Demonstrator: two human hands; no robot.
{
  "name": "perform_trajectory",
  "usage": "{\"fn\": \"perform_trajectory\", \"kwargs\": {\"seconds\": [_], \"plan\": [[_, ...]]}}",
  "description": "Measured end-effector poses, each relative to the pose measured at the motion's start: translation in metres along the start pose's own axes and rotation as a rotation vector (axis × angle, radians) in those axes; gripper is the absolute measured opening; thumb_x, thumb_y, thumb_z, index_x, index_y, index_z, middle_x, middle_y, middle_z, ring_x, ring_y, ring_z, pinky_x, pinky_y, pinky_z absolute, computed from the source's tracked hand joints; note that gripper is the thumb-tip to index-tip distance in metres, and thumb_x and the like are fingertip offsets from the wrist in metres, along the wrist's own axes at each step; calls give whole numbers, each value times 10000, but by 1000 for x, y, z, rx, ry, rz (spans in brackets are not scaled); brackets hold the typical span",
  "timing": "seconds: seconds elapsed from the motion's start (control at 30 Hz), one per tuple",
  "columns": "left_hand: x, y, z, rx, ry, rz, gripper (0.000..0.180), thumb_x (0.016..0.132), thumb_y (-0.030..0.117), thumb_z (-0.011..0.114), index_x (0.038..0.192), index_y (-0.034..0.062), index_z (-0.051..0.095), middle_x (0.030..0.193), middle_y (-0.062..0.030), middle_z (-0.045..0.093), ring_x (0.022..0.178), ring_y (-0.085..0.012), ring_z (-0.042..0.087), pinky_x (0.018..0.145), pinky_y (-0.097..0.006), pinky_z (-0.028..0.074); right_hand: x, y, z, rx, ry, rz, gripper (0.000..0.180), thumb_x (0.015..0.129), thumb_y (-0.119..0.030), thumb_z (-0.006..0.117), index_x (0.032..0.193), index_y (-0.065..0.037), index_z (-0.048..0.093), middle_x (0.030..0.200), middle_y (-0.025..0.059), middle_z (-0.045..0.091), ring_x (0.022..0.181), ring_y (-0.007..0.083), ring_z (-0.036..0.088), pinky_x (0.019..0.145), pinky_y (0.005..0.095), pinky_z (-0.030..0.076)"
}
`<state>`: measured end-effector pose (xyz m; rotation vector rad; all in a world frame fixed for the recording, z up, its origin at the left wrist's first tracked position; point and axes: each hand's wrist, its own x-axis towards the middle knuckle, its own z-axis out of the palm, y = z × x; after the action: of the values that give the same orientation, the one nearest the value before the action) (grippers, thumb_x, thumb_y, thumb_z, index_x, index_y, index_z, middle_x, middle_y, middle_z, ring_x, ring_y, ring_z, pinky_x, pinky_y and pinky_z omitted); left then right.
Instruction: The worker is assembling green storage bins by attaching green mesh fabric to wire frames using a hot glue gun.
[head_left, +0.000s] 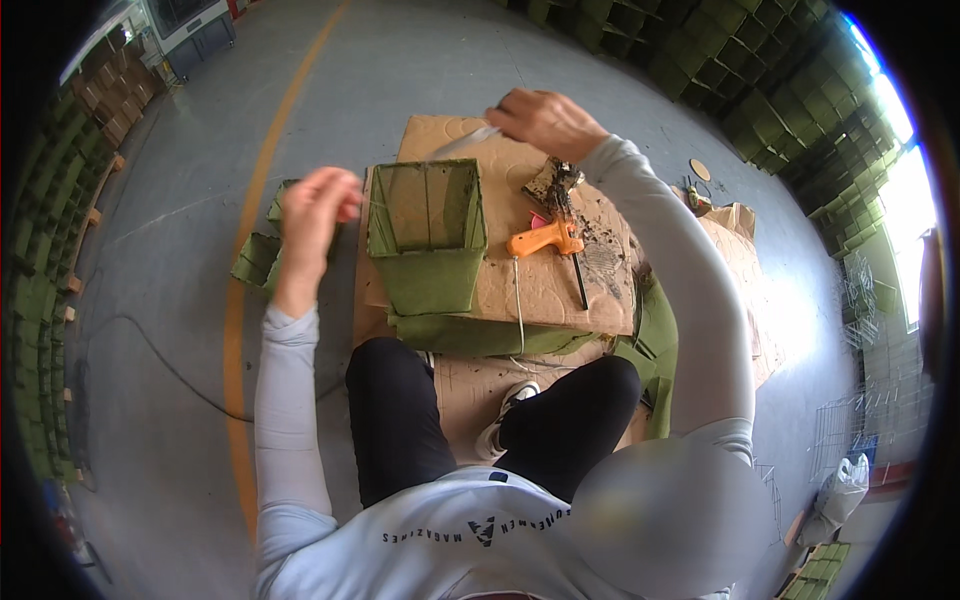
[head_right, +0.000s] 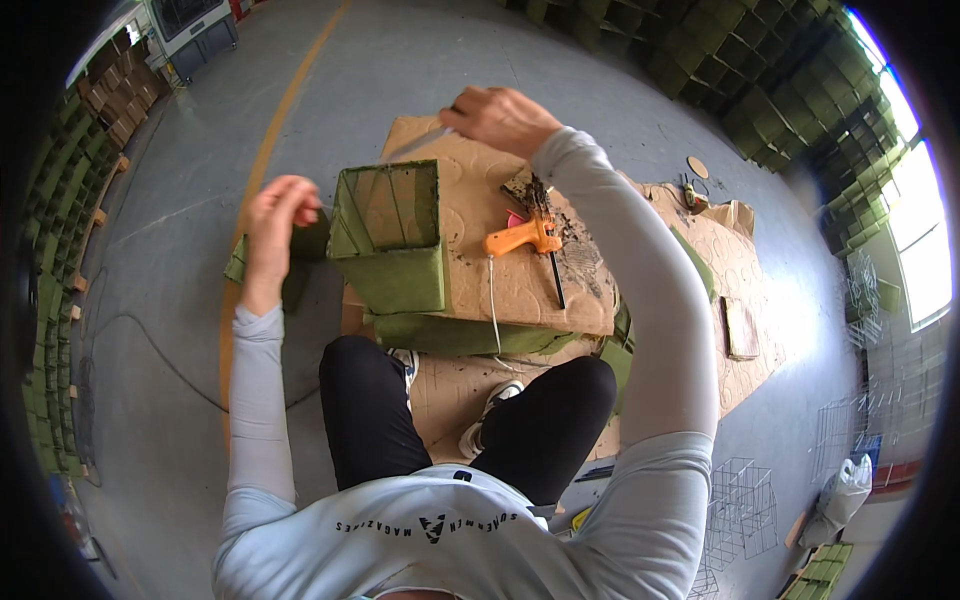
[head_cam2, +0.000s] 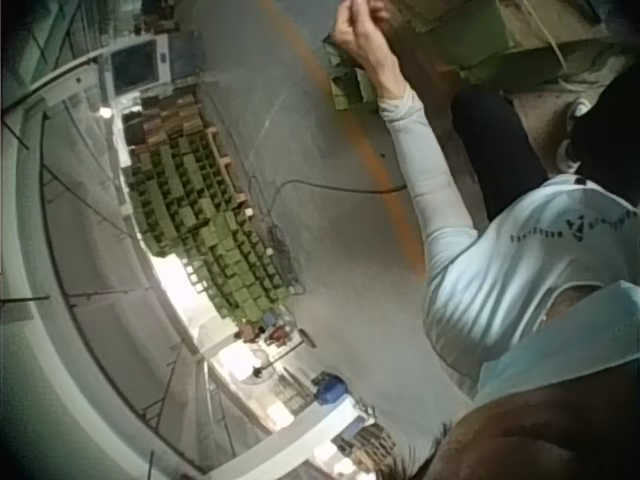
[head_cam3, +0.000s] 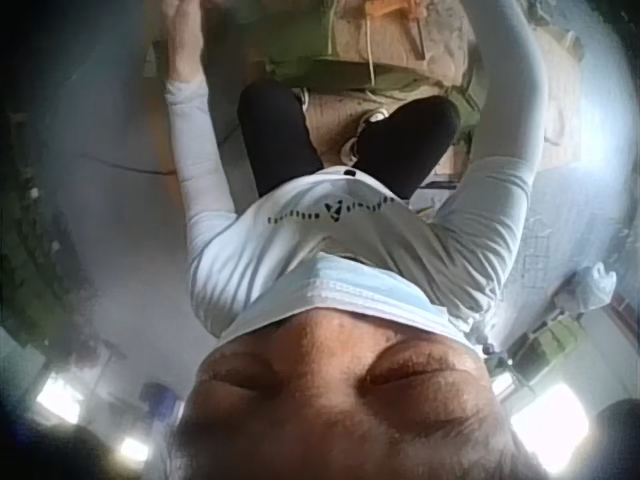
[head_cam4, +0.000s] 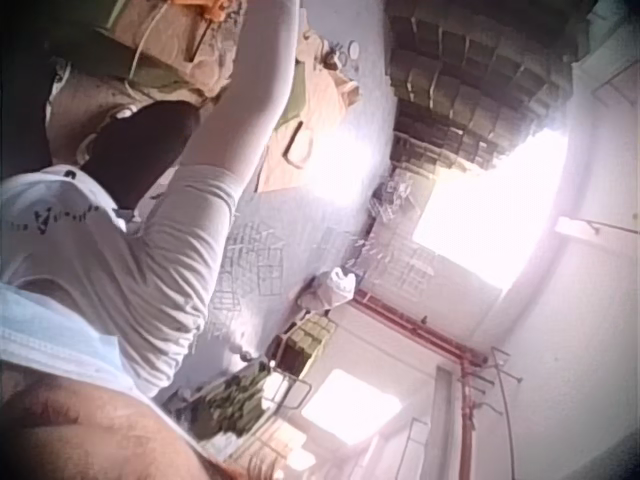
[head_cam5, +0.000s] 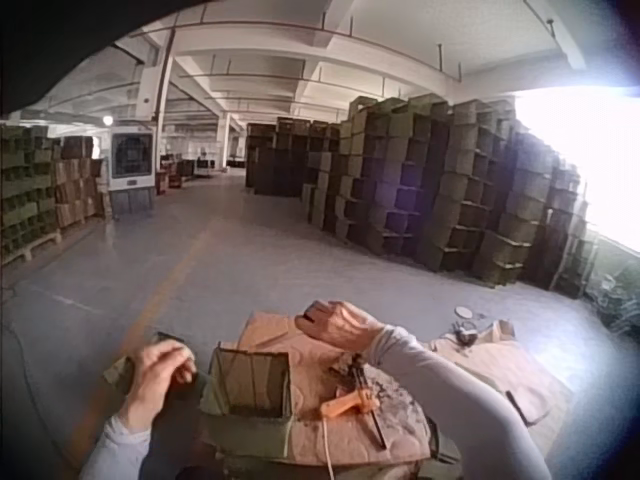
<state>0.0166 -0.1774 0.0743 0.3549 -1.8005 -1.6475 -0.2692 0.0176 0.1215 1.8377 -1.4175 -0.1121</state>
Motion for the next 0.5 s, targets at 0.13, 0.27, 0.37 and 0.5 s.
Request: {"fn": "perform_trajectory", "kwargs": {"seconds": [0.13,0.27,0.37,0.5], "plan": [[-5,-36,-98,320,96,-166,197,909,235,653,903,40,679,781,-14,662,651,-80,587,626,-223,468,-37,-20,-32,341,47,585,213,875,-163,672,1028,-55,572,806,61,654,748,165,647,571,279,507],[-14,-63,-115,818,153,84,346,885,252,689,1059,-46,663,886,-91,711,815,-154,653,738,-284,503,-85,-67,-19,1155,120,1191,253,905,-232,687,971,-1,610,717,42,665,599,105,634,497,232,462],[8,-52,-85,615,41,73,379,869,244,702,1123,-32,651,1015,-148,703,890,-187,669,781,-302,509,-102,-122,-13,1433,87,1366,290,944,-293,640,1011,-13,607,746,34,670,641,85,645,513,224,485],[62,-58,-27,681,-132,256,390,868,231,693,1157,-25,642,1105,-142,684,1024,-204,639,867,-308,494,-120,-190,-8,1699,173,1471,330,954,-331,621,1060,-20,589,766,39,672,668,96,650,538,219,491]]}}
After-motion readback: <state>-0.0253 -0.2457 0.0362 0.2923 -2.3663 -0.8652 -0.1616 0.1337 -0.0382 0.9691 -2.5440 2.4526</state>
